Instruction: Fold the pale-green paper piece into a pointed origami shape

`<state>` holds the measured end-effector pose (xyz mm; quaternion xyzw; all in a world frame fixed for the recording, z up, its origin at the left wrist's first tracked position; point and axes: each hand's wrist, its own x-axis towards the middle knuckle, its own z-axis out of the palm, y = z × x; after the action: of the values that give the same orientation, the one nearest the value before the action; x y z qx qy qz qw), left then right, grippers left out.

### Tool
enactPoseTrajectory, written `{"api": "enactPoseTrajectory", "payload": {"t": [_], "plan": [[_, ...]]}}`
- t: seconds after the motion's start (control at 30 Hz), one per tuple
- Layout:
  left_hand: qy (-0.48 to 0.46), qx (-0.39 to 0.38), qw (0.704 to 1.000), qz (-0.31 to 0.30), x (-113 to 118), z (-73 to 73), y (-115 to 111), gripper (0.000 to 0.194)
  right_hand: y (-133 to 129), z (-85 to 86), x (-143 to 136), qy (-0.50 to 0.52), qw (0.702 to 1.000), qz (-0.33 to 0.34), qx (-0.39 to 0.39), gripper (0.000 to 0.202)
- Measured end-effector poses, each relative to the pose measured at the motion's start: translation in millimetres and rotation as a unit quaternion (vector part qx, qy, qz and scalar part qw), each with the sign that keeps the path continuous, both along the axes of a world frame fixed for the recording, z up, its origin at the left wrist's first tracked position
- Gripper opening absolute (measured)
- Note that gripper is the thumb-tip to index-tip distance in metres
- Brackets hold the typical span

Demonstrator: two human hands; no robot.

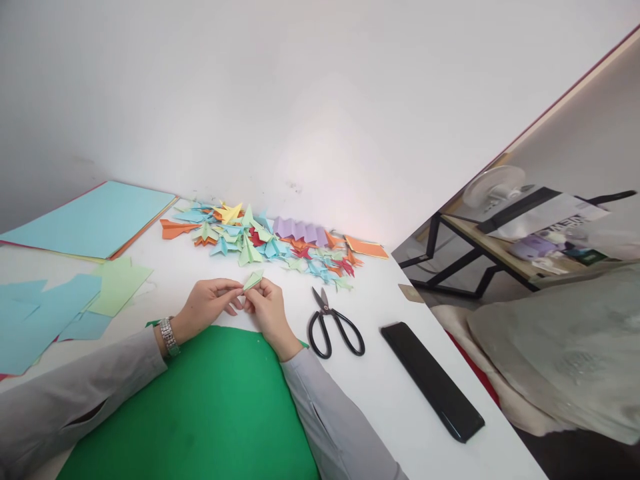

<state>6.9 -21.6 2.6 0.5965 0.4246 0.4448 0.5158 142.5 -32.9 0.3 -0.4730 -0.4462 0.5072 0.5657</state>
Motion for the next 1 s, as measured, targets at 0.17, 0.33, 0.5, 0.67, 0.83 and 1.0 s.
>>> {"api": "enactPoseTrajectory", "payload": {"t": [0.17, 0.33, 0.5, 0.67, 0.83, 1.0], "plan": [[0.044, 0.069, 0.997, -0.011, -1, -6.5, 0, 0.021, -1, 0.9, 0, -0.010, 1.000, 0.002, 0.007, 0.007], [0.030, 0.047, 0.998, 0.002, -1, -4.2, -1, 0.017, -2, 1.8, -1, -0.007, 1.000, -0.005, -0.002, 0.007], [-0.022, -0.008, 1.000, 0.006, 1, 2.7, -1, 0.016, -2, 2.7, -1, 0.000, 1.000, -0.004, -0.002, 0.008], [-0.081, -0.073, 0.994, 0.005, 0, 11.7, 1, 0.021, -1, 1.7, -1, 0.010, 1.000, -0.006, -0.005, 0.008], [-0.121, -0.114, 0.986, 0.004, -2, 11.9, 2, 0.027, -1, 0.0, 0, 0.009, 1.000, -0.004, 0.000, 0.008], [-0.128, -0.135, 0.983, 0.001, -3, 10.4, 4, 0.030, -2, 0.0, 1, 0.011, 1.000, -0.009, 0.006, 0.011]]}}
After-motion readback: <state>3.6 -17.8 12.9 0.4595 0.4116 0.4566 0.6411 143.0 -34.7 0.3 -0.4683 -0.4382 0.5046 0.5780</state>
